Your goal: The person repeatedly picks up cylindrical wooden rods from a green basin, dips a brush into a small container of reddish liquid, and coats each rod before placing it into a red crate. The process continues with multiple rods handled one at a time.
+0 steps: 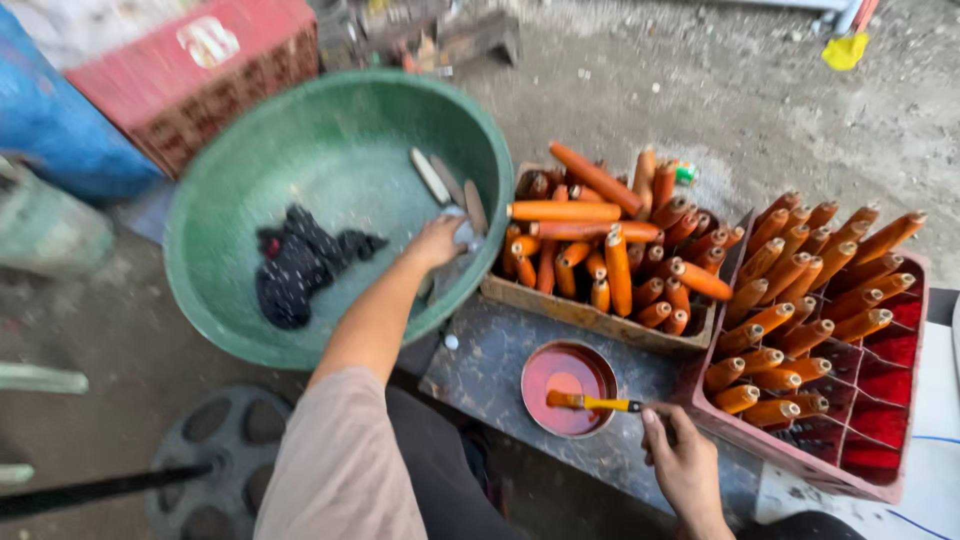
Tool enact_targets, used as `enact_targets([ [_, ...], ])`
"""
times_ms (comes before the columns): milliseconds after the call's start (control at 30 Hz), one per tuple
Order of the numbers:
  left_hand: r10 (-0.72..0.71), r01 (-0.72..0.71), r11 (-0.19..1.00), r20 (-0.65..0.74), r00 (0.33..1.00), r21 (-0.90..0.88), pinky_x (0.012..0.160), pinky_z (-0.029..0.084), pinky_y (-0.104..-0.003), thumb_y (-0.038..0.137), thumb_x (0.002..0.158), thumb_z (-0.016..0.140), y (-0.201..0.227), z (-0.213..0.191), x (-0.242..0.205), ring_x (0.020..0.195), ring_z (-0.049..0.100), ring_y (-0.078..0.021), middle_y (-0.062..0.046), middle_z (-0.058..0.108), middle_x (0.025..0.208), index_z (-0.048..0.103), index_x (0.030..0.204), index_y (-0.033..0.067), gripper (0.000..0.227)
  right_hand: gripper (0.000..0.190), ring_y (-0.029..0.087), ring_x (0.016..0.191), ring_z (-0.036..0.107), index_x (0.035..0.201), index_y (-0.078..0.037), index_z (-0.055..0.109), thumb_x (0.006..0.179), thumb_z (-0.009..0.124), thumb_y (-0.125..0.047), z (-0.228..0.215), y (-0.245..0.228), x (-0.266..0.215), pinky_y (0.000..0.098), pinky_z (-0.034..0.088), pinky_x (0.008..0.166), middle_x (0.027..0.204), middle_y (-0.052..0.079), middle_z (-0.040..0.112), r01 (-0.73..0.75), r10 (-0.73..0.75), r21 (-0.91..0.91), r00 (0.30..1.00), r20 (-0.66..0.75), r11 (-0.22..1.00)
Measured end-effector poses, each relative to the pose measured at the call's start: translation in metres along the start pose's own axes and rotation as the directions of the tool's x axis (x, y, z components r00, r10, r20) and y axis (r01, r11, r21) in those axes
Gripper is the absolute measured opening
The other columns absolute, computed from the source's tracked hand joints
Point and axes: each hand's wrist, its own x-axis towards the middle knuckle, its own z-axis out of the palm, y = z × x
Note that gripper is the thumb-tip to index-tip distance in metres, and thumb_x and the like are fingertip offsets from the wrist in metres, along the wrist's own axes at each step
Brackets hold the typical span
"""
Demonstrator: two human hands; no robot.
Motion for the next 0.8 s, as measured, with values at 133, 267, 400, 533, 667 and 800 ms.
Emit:
enact_targets([
  [133,-0.249,0.249,0.956,-0.014,0.968,0.155,0.100,0.052,-0.051,0.003,0.080,0.063,-0.039,0.005,-0.015,0.117,0.063,-0.0447,-0.025,0.063,0.129,0.068,0.128,0.0114,0.049,0.023,0.011,0.054,0.060,0.109,-0.005,0.072,0.098,0.065,-0.023,-0.004,0.000,0.000,0.0279,0.050,0.053,0.065,0.006,0.065,-0.040,0.040,0.036,0.999,-0.007,0.999],
  [267,-0.608,0.627,0.775,-0.359,0.708,-0.077,0.101,0.052,-0.052,0.008,0.094,0.056,-0.067,-0.066,-0.020,0.117,0.065,-0.0466,-0.029,0.065,0.125,0.069,0.120,0.0021,0.030,0.023,0.010,0.054,0.061,0.109,-0.004,0.072,0.098,0.064,-0.023,-0.004,-0.003,0.000,0.0273,0.049,0.052,0.064,0.005,0.066,-0.057,0.057,-0.024,0.998,-0.004,0.998],
  [400,-0.494,0.727,0.675,-0.655,0.572,0.126,0.089,0.049,-0.061,0.022,0.070,0.070,-0.051,-0.091,-0.013,0.115,0.055,-0.0576,-0.039,0.051,0.135,0.056,0.129,-0.0098,0.069,0.023,0.009,0.055,0.059,0.109,-0.004,0.072,0.099,0.064,-0.023,-0.008,0.000,0.001,0.0258,0.049,0.052,0.065,0.004,0.066,-0.056,0.056,0.046,0.998,-0.010,0.997],
  [533,-0.394,0.505,0.820,-0.374,0.840,0.271,0.110,0.044,-0.054,0.024,0.097,0.064,-0.027,-0.044,-0.013,0.135,0.049,-0.0484,-0.030,0.050,0.149,0.056,0.137,-0.0062,0.051,0.022,0.009,0.055,0.060,0.108,-0.005,0.072,0.099,0.065,-0.024,-0.009,-0.004,-0.001,0.0259,0.049,0.052,0.065,0.004,0.067,-0.067,0.068,0.044,0.997,-0.028,0.997],
  [667,-0.808,0.810,0.583,-0.062,0.587,0.066,0.100,0.047,-0.053,0.024,0.098,0.057,-0.020,0.008,-0.030,0.122,0.058,-0.0451,-0.029,0.052,0.141,0.024,0.153,-0.0051,0.070,0.022,0.009,0.055,0.060,0.108,-0.008,0.074,0.098,0.066,-0.025,-0.008,-0.013,-0.006,0.0266,0.049,0.052,0.063,0.003,0.067,-0.092,0.093,0.057,0.995,-0.031,0.994],
  [800,-0.689,0.690,0.723,-0.038,0.723,0.037,0.084,0.056,-0.053,0.019,0.099,0.057,0.001,-0.033,-0.038,0.096,0.070,-0.0426,-0.030,0.066,0.112,0.038,0.140,-0.0109,0.055,0.021,0.015,0.055,0.064,0.106,-0.008,0.072,0.095,0.067,-0.026,-0.011,-0.009,-0.004,0.0305,0.052,0.055,0.064,0.008,0.067,0.045,-0.046,-0.012,0.998,-0.042,0.999],
])
